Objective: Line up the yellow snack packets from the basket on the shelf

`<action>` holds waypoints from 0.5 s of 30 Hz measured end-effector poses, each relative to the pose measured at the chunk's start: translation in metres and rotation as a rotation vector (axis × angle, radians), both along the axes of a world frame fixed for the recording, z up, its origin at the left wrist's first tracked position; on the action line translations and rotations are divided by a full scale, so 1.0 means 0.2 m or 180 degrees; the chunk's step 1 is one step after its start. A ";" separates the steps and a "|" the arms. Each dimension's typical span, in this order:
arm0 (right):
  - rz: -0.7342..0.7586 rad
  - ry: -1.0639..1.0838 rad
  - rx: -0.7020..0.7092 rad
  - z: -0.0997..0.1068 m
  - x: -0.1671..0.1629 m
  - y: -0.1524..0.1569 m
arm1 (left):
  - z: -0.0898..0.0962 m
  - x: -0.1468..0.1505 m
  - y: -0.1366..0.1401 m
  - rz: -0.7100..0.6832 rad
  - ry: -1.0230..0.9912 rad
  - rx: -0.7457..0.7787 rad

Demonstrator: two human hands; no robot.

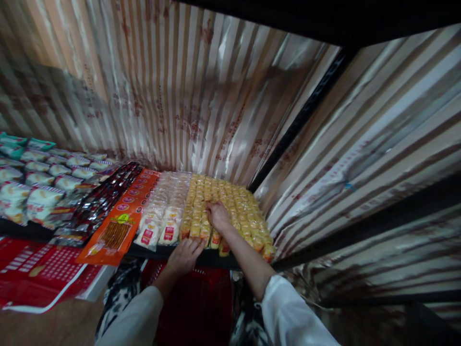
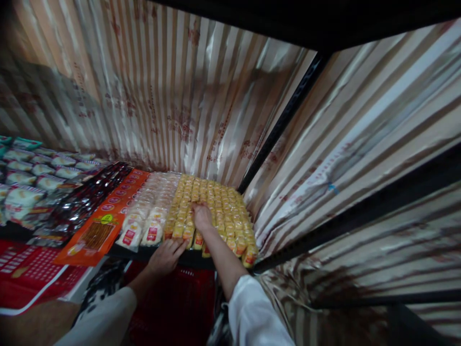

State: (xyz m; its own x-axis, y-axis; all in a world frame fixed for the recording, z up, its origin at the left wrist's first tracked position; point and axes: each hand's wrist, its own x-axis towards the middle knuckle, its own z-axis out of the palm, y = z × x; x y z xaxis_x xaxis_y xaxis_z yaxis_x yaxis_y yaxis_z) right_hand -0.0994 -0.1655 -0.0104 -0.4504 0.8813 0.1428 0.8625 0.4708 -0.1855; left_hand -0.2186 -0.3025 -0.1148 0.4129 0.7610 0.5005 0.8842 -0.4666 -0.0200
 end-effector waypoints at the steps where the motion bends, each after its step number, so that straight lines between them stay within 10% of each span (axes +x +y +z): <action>1: 0.0031 -0.0009 -0.0012 0.00 0.00 0.00 | 0.00 0.00 0.00 0.0014 0.0023 0.0009; 15: 0.0155 -0.0072 -0.0194 0.04 0.00 0.01 | -0.01 0.00 0.00 0.0058 0.0085 0.0326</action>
State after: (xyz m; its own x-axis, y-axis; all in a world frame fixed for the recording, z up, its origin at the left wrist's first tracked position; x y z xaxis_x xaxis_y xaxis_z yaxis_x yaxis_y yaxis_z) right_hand -0.0985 -0.1625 -0.0031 -0.4955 0.8650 0.0788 0.8431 0.5008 -0.1957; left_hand -0.2182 -0.3018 -0.1177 0.4137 0.7140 0.5649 0.8911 -0.4447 -0.0905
